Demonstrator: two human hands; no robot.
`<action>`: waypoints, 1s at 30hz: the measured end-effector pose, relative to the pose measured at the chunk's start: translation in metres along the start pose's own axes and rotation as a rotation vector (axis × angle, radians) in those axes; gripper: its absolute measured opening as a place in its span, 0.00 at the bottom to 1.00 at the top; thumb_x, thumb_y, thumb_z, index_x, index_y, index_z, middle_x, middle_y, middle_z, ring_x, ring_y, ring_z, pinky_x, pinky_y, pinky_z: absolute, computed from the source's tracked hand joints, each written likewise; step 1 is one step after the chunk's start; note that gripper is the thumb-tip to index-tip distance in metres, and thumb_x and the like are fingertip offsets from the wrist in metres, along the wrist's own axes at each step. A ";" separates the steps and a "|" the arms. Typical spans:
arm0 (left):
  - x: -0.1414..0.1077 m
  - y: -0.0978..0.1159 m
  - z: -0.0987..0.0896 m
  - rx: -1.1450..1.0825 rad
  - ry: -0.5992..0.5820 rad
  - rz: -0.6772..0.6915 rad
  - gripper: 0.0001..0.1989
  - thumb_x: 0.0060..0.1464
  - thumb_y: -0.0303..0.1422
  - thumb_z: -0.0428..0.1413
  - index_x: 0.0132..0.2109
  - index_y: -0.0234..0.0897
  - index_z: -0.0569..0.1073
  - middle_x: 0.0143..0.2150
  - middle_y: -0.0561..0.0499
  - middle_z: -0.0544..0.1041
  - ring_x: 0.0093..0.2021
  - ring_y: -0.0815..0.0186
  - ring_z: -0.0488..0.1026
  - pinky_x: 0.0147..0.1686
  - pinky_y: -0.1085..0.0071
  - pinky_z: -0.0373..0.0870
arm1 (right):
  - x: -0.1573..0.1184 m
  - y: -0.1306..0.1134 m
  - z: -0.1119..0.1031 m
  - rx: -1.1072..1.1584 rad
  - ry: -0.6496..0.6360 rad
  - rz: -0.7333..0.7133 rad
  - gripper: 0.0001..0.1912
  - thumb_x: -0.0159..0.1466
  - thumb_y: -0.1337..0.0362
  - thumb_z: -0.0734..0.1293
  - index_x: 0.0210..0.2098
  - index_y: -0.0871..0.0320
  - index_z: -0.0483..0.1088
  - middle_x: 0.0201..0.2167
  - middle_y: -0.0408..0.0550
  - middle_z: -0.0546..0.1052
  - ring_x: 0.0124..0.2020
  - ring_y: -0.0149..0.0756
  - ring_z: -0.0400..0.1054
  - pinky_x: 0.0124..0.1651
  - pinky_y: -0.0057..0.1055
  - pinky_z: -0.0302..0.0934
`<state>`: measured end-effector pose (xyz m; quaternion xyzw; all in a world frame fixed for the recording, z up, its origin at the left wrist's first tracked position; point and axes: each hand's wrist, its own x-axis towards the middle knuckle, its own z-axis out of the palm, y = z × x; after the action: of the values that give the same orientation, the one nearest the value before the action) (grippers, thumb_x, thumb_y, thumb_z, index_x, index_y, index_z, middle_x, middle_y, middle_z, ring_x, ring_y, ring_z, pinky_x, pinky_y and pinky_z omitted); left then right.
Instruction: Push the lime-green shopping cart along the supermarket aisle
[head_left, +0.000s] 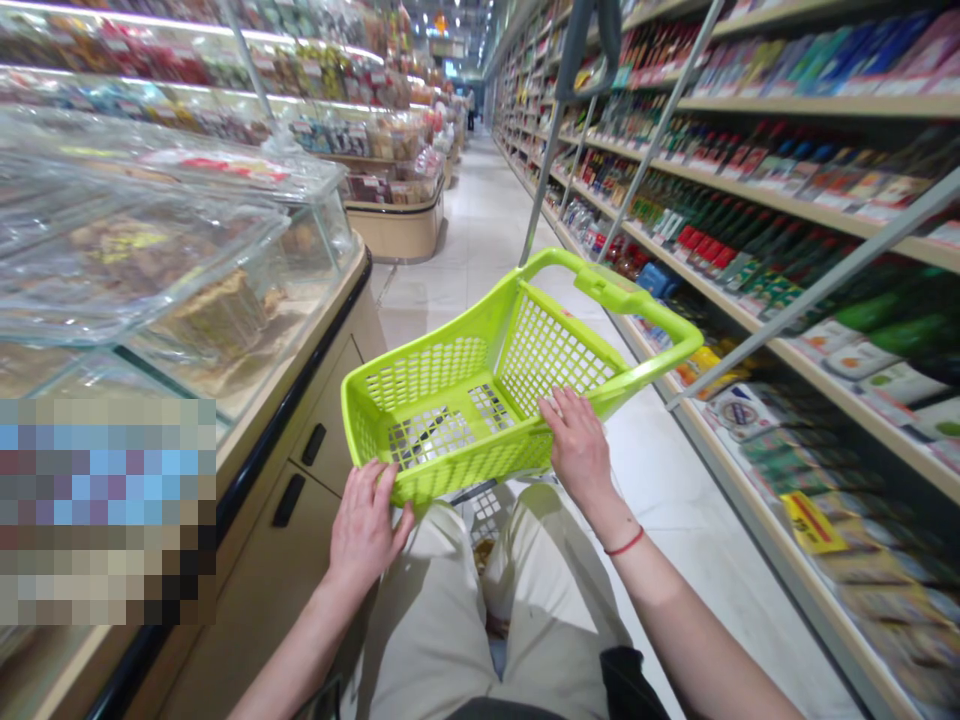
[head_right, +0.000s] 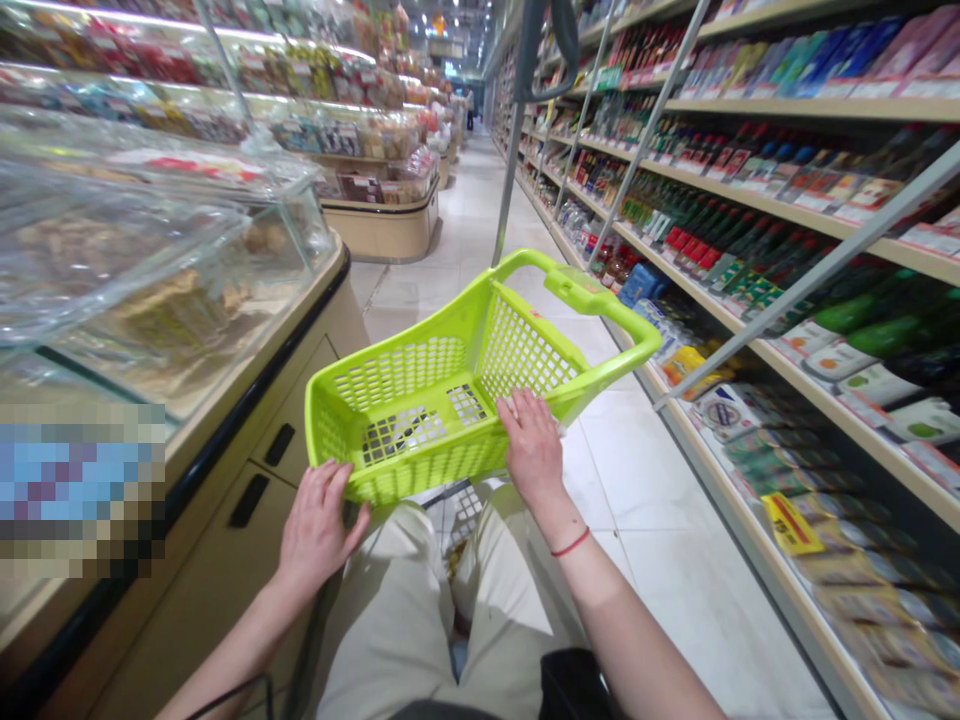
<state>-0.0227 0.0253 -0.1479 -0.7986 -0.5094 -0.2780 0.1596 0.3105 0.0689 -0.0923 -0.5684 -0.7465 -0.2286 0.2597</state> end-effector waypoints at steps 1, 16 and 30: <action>0.000 0.000 0.000 0.001 -0.004 0.001 0.28 0.56 0.35 0.55 0.62 0.31 0.59 0.54 0.36 0.69 0.58 0.49 0.67 0.63 0.47 0.63 | 0.001 0.000 -0.001 0.001 -0.009 -0.013 0.29 0.60 0.81 0.57 0.57 0.60 0.69 0.59 0.58 0.72 0.66 0.45 0.58 0.65 0.49 0.57; 0.001 0.001 -0.001 -0.008 -0.009 -0.003 0.28 0.56 0.34 0.55 0.62 0.30 0.59 0.54 0.36 0.69 0.58 0.49 0.66 0.62 0.47 0.63 | 0.012 0.044 -0.018 -0.065 0.007 0.055 0.26 0.61 0.80 0.57 0.55 0.60 0.71 0.58 0.58 0.72 0.66 0.47 0.58 0.66 0.51 0.56; 0.000 0.001 -0.002 -0.028 -0.031 -0.010 0.29 0.56 0.34 0.55 0.62 0.30 0.59 0.55 0.35 0.68 0.60 0.49 0.65 0.63 0.48 0.61 | 0.002 0.012 -0.004 0.038 -0.023 -0.021 0.29 0.59 0.81 0.58 0.57 0.57 0.69 0.58 0.55 0.73 0.65 0.44 0.59 0.66 0.49 0.55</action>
<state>-0.0220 0.0239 -0.1459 -0.8022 -0.5121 -0.2735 0.1392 0.3222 0.0712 -0.0876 -0.5580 -0.7596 -0.2106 0.2593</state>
